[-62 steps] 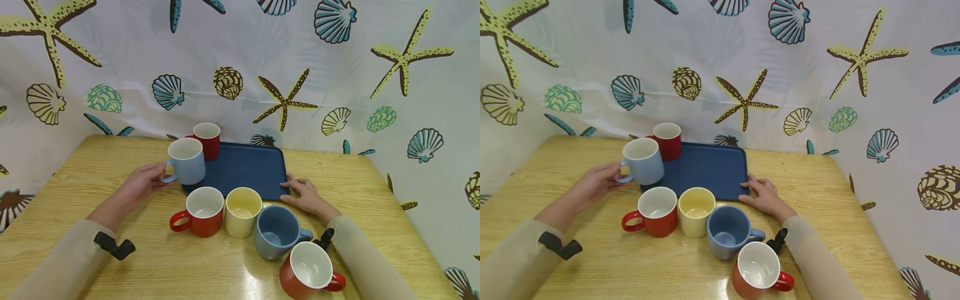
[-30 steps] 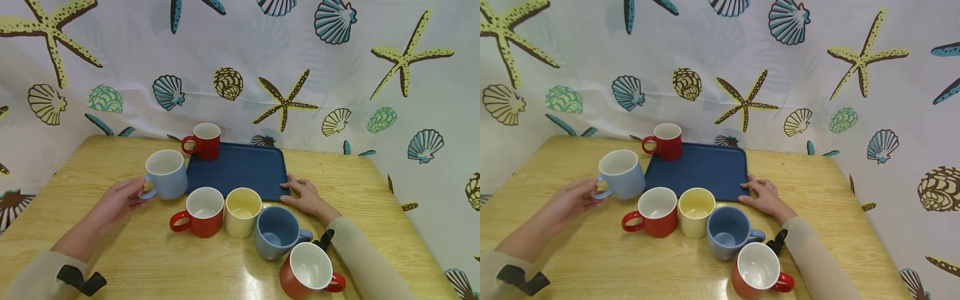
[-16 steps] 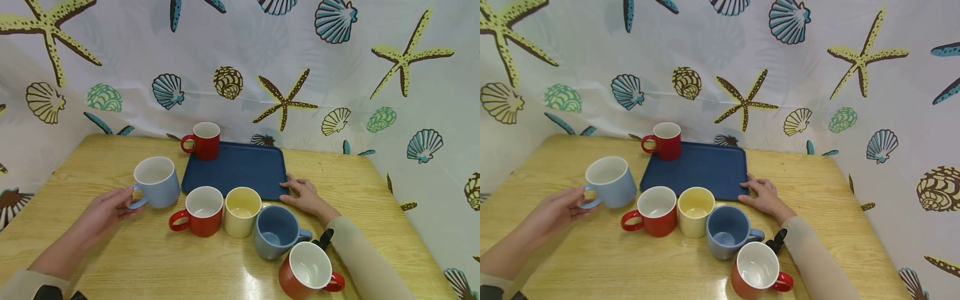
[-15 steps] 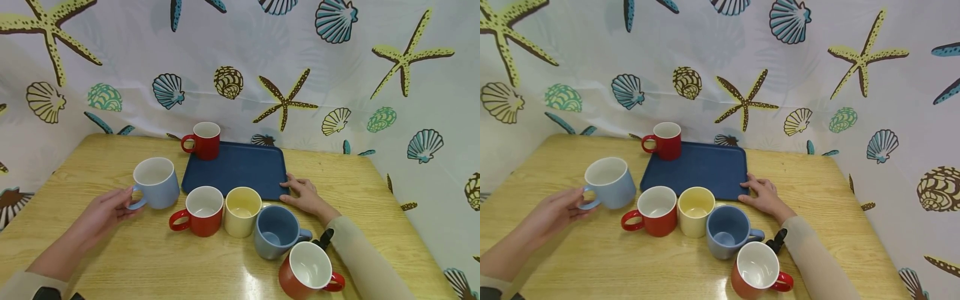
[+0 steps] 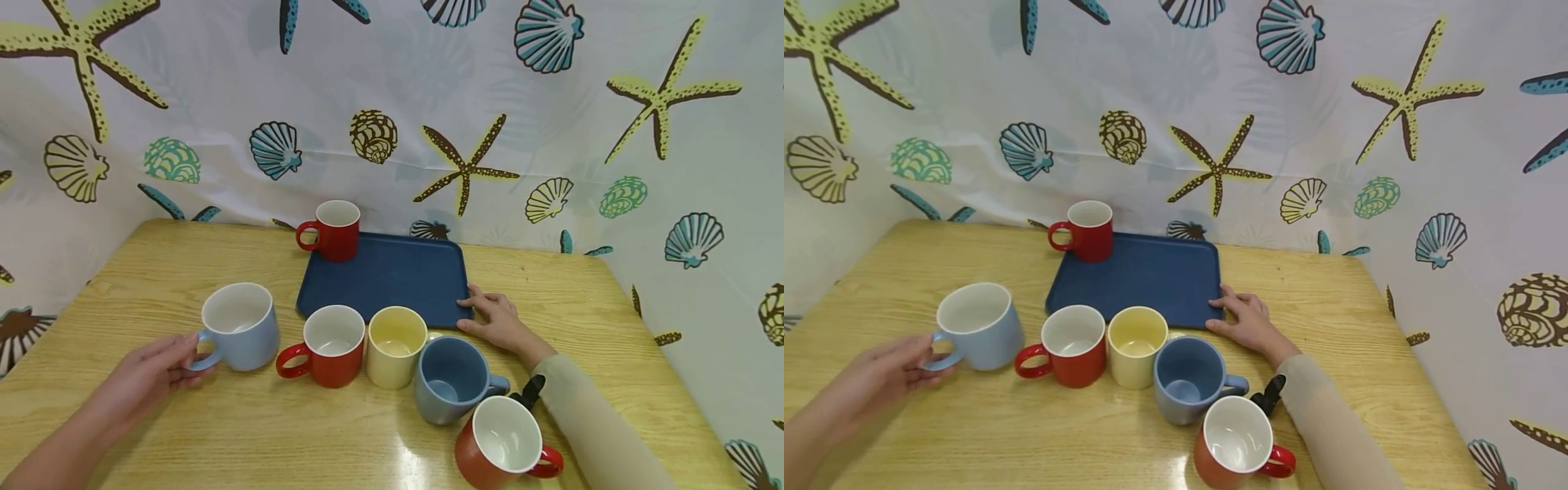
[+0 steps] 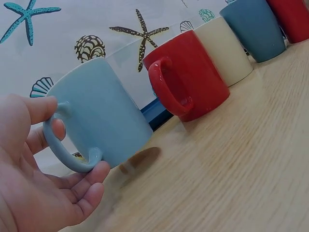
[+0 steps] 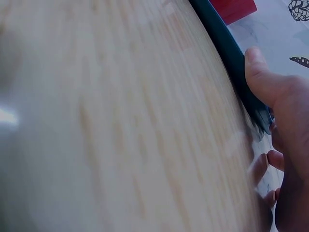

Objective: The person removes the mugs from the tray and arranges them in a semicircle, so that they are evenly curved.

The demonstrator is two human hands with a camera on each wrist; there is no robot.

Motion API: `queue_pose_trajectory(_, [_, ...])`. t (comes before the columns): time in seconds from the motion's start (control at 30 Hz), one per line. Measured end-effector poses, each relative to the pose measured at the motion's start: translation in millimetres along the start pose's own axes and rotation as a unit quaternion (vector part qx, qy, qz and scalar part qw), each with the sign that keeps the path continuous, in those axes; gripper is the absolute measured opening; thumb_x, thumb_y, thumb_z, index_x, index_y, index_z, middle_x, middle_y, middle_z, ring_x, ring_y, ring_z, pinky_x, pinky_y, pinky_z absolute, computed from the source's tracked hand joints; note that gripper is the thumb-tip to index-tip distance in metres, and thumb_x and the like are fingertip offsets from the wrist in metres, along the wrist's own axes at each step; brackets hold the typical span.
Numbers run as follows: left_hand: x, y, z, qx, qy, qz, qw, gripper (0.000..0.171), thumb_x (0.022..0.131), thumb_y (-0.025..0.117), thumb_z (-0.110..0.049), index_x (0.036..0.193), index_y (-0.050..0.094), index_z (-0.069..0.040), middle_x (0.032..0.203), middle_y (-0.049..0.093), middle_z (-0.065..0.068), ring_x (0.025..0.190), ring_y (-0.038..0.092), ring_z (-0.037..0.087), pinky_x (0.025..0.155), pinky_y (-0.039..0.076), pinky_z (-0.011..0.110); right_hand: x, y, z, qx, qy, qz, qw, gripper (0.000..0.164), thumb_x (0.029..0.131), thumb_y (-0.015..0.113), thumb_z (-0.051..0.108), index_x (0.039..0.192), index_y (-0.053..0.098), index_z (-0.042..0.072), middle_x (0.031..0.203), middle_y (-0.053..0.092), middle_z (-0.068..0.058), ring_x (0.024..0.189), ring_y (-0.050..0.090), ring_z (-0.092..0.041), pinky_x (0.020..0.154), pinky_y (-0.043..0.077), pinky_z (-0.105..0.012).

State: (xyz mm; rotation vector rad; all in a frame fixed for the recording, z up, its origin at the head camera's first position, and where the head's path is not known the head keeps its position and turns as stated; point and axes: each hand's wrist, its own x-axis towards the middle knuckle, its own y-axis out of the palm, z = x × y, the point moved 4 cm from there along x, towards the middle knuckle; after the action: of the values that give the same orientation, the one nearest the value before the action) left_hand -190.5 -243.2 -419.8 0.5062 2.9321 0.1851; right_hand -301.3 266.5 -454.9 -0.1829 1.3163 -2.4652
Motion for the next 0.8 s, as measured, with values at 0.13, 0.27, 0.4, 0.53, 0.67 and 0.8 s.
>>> queue_pose_trajectory(0.13, [-7.1,-0.7,6.3,-0.023,0.001,0.013,0.9996,0.034,0.102,0.035,-0.017,0.079,0.056,-0.003,0.095,0.061,0.005,0.094,0.065,0.022,0.081,0.052,0.032,1,1,0,-0.002,-0.008,-0.003,1.0,0.058,0.085,0.059,0.052,0.133,0.053,0.019,0.154,0.015,-0.003,0.129,0.021,-0.031,0.103,0.009,-0.057])
queue_pose_trajectory(0.27, [-13.8,-3.2,10.5,-0.033,-0.009,0.021,0.9992,0.035,0.103,0.033,-0.017,0.083,0.059,-0.004,0.098,0.063,0.005,0.095,0.064,0.021,0.082,0.052,0.031,1,2,0,0.002,-0.009,-0.002,1.0,0.058,0.086,0.059,0.051,0.133,0.053,0.019,0.154,0.015,-0.003,0.129,0.021,-0.031,0.104,0.007,-0.057])
queue_pose_trajectory(0.4, [-19.8,-5.3,12.7,-0.044,-0.024,0.033,0.9982,0.037,0.103,0.031,-0.017,0.085,0.06,-0.004,0.1,0.064,0.003,0.097,0.064,0.02,0.083,0.051,0.031,1,2,-2,0.001,-0.008,-0.003,1.0,0.058,0.085,0.058,0.053,0.133,0.052,0.02,0.155,0.014,-0.001,0.13,0.021,-0.029,0.104,0.007,-0.056])
queue_pose_trajectory(0.53, [-26.6,-7.6,17.7,-0.047,-0.04,0.042,0.9972,0.038,0.104,0.03,-0.019,0.087,0.061,-0.004,0.103,0.065,0.002,0.099,0.063,0.019,0.084,0.051,0.03,2,3,-4,0.001,-0.007,-0.003,1.0,0.059,0.085,0.057,0.055,0.133,0.053,0.021,0.154,0.014,0.0,0.13,0.02,-0.028,0.104,0.008,-0.055])
queue_pose_trajectory(0.67, [-32.5,-9.3,23.7,-0.062,-0.052,0.054,0.9952,0.038,0.104,0.029,-0.019,0.094,0.063,-0.005,0.106,0.065,0.002,0.101,0.062,0.019,0.085,0.05,0.03,2,1,-4,0.002,-0.007,-0.004,1.0,0.06,0.085,0.057,0.055,0.133,0.053,0.02,0.155,0.014,-0.001,0.13,0.02,-0.029,0.104,0.008,-0.056])
queue_pose_trajectory(0.8, [-36.8,-8.7,26.8,-0.072,-0.051,0.075,0.9932,0.038,0.104,0.026,-0.018,0.09,0.058,-0.004,0.111,0.062,-0.002,0.105,0.06,0.019,0.087,0.049,0.03,1,0,-4,0.002,-0.008,-0.006,1.0,0.06,0.085,0.057,0.055,0.133,0.053,0.019,0.155,0.014,-0.002,0.13,0.02,-0.03,0.104,0.008,-0.056])
